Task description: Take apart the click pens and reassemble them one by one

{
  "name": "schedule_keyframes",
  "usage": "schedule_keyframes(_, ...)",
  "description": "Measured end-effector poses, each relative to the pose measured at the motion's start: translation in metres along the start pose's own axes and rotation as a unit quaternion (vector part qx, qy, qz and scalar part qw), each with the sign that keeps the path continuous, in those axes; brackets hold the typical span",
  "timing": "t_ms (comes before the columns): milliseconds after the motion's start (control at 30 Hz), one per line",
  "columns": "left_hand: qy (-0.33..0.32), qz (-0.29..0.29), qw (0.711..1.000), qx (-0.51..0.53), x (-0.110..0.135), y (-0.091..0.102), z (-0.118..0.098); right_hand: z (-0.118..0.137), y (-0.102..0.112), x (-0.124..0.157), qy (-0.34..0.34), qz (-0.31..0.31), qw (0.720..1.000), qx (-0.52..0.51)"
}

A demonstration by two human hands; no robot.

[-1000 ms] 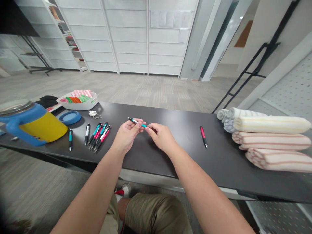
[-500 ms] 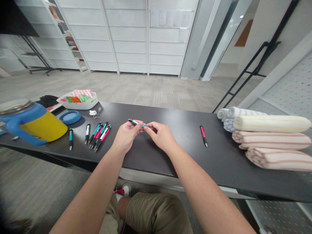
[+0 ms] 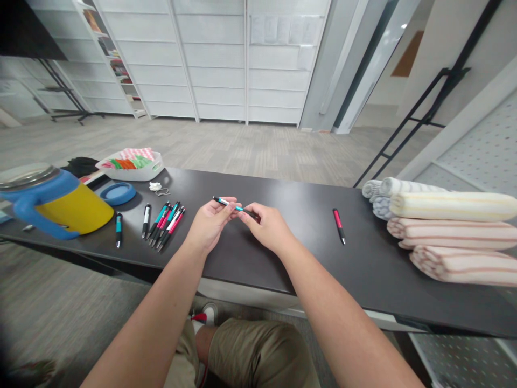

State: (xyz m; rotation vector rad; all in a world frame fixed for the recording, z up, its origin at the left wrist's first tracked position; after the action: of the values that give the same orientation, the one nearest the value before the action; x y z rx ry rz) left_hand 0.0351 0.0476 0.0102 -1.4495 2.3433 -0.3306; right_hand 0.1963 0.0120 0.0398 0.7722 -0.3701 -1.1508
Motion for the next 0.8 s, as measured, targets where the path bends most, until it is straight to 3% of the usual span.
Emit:
schedule_keyframes(133,-0.013,0.008,1.000,0.005,0.001,-0.007,-0.002,0.001,-0.004,-0.002,0.019,0.001,0.999,0.028)
schedule_keyframes(267,-0.052,-0.007,0.994,0.092,0.001,-0.024,-0.009,0.006,-0.012,-0.006,0.033,0.012,0.999,0.028)
schedule_keyframes(400,-0.098,-0.078,0.982,0.138,0.000,-0.036,-0.023,0.019,-0.020,-0.008,0.083,0.040,0.995,0.024)
schedule_keyframes(500,-0.084,-0.132,0.980,0.123,-0.002,-0.037,-0.031,0.025,-0.021,-0.006,0.114,0.047,0.992,0.025)
schedule_keyframes(800,-0.064,-0.146,0.971,0.178,-0.004,-0.027,-0.042,0.039,-0.021,-0.006,0.133,0.050,0.989,0.033)
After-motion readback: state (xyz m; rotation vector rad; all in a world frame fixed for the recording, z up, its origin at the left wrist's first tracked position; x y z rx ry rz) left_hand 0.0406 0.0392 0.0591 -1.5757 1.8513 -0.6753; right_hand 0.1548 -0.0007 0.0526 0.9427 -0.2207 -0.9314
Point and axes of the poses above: each hand's wrist, its own x-axis away from the middle knuckle, its own y-axis out of the back of the hand, z = x × y, the point moved 5 cm from there along -x, towards the middle knuckle, and after that the axes turned 15 degrees about z, right-handed, at the moved point
